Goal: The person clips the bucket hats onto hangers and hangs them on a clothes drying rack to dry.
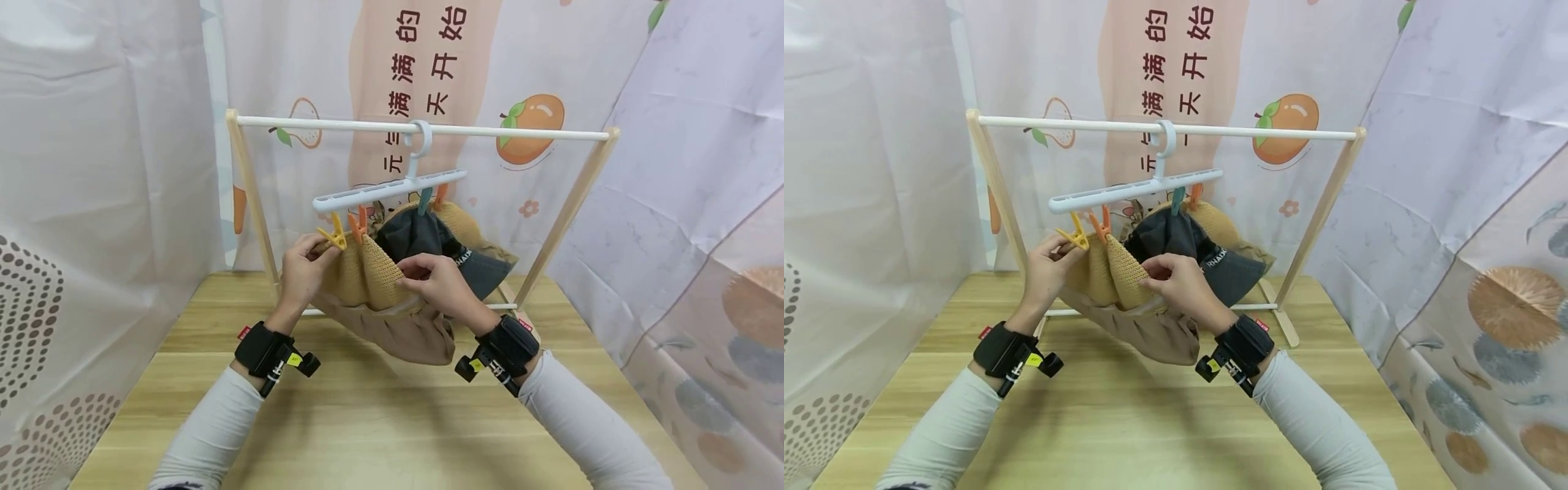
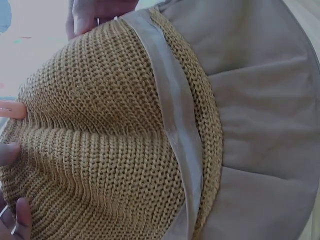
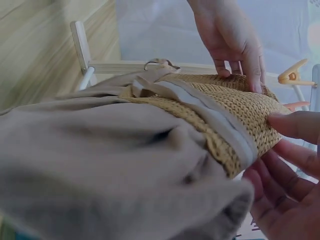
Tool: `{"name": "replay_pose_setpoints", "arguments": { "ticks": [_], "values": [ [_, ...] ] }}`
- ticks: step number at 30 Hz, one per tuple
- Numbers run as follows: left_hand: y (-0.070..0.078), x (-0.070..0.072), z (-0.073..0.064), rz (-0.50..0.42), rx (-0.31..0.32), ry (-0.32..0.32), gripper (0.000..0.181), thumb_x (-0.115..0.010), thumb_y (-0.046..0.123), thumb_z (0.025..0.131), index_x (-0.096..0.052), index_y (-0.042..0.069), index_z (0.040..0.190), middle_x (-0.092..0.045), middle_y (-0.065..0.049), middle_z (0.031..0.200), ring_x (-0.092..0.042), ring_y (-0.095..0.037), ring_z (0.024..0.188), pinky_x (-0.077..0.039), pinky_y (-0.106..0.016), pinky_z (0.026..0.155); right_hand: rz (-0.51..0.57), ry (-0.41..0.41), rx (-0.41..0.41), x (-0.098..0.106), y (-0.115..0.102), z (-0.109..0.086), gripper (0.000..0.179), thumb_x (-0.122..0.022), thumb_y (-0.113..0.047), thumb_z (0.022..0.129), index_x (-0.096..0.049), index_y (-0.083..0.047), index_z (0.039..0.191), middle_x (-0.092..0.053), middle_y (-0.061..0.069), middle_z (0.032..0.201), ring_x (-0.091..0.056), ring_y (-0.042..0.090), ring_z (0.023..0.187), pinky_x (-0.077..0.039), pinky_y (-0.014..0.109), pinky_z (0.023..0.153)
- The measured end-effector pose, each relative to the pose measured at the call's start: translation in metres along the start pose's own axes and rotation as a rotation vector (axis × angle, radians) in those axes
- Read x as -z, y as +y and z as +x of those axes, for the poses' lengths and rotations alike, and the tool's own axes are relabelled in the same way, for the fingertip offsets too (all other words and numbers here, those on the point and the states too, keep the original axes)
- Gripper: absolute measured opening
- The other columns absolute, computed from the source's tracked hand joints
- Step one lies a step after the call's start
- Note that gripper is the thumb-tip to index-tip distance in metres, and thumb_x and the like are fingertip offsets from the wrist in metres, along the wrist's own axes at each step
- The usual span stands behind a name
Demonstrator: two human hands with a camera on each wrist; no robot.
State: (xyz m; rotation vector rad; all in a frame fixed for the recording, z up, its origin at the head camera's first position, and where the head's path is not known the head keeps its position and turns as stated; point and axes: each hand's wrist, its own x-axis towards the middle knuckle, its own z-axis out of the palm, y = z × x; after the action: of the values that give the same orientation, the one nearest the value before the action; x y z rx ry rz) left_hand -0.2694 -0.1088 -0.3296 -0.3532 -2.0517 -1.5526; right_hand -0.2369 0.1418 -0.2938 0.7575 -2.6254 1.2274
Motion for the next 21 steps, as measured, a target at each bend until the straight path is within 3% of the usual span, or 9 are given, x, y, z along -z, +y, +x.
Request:
{"name": "replay_pose_setpoints", "arguments": {
  "ticks": [11,16,21],
  "values": [
    [-0.006,0.004,0.004,-0.002,0.007,0.091,0.033,-0.072,0.016,0.089,-0.069,0.0,0.117,-0.065,-0.017,0.116,-0.057,-0.025,0.11,-0.048,-0.025,0.085,0.054,0.039,0.029,-0.017,0.012,-0.001,0.025,-0.074,-0.009,0.085,-0.071,-0.005,0.11,-0.071,0.012,0.096,-0.067,0.02,0.084,-0.054,0.026,0.072],
    [-0.016,0.007,-0.003,-0.022,0.04,0.123,0.036,-0.073,0.013,0.088,-0.067,-0.001,0.12,-0.063,-0.021,0.114,-0.056,-0.026,0.104,-0.044,-0.017,0.079,0.023,0.068,0.023,-0.028,0.017,-0.001,0.024,-0.075,-0.01,0.085,-0.072,-0.004,0.108,-0.069,0.01,0.093,-0.065,0.018,0.081,-0.053,0.025,0.071],
    [-0.027,0.007,-0.011,-0.01,0.063,0.075,0.028,-0.071,0.013,0.089,-0.07,0.002,0.115,-0.064,-0.02,0.107,-0.056,-0.016,0.093,-0.044,-0.017,0.075,-0.033,0.143,-0.005,-0.036,0.02,0.003,0.022,-0.077,-0.012,0.084,-0.074,-0.006,0.104,-0.062,0.006,0.079,-0.054,0.013,0.068,-0.043,0.023,0.061]
  ]
}}
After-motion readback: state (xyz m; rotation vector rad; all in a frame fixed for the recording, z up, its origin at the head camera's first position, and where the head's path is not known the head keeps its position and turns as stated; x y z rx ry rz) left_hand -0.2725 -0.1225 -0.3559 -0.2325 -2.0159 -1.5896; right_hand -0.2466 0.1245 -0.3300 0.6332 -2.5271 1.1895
